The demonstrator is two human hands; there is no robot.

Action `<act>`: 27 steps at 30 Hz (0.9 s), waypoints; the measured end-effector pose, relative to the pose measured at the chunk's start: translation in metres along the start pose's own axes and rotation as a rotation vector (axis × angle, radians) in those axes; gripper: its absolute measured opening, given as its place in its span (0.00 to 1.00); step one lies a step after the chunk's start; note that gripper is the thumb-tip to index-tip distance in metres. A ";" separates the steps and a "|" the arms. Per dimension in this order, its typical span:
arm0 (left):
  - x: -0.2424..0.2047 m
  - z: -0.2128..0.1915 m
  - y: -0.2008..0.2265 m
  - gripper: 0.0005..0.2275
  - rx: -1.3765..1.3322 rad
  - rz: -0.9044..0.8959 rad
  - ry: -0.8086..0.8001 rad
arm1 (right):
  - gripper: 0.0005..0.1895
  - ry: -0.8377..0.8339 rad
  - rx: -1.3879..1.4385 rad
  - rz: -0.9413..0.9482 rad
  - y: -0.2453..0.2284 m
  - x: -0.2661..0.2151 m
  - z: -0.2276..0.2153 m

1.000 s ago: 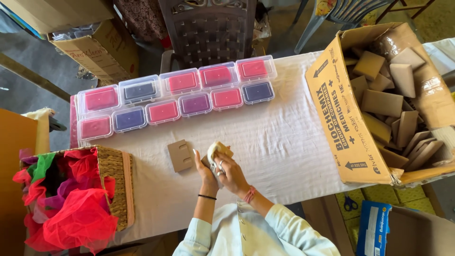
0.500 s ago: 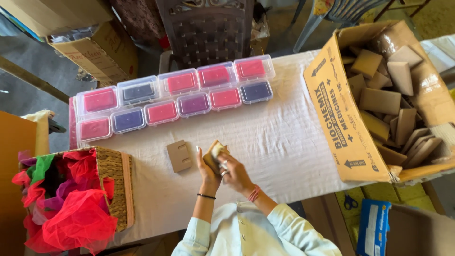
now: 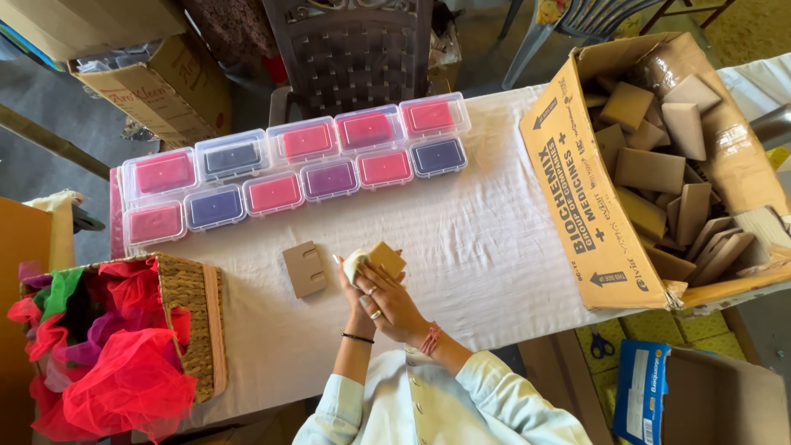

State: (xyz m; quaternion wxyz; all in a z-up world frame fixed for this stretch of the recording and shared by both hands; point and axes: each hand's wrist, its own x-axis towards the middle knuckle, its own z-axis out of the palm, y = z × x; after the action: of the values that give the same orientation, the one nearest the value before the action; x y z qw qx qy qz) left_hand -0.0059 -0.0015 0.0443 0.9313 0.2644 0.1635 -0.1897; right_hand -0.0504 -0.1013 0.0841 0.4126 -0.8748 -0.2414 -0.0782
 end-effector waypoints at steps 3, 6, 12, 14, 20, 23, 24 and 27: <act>-0.008 0.008 0.005 0.47 0.040 -0.030 -0.010 | 0.26 -0.030 0.015 -0.007 -0.003 0.015 -0.006; -0.017 0.012 0.011 0.46 0.129 -0.098 0.136 | 0.25 0.084 -0.110 -0.008 0.022 0.022 -0.010; -0.019 0.012 0.008 0.46 0.077 -0.150 0.209 | 0.20 0.177 -0.071 0.232 0.042 0.016 -0.019; -0.021 0.016 0.008 0.46 0.071 -0.145 0.190 | 0.21 0.205 -0.056 0.248 0.043 0.014 -0.016; -0.025 0.019 0.009 0.48 0.070 -0.101 0.127 | 0.24 0.321 -0.019 0.331 0.066 0.008 -0.004; -0.025 0.016 0.010 0.47 0.067 -0.105 0.153 | 0.27 0.327 -0.056 0.306 0.053 0.009 -0.008; -0.024 0.014 0.010 0.46 0.064 -0.119 0.184 | 0.30 0.319 -0.135 0.238 0.046 0.008 -0.010; -0.015 -0.001 0.003 0.45 0.042 -0.059 0.184 | 0.22 0.175 -0.125 0.190 0.023 0.003 0.005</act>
State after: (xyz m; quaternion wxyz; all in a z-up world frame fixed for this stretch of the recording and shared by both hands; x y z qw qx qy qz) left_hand -0.0176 0.0050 0.0506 0.9006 0.2953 0.2521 -0.1955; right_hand -0.0370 -0.1095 0.0661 0.3825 -0.9075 -0.1153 -0.1298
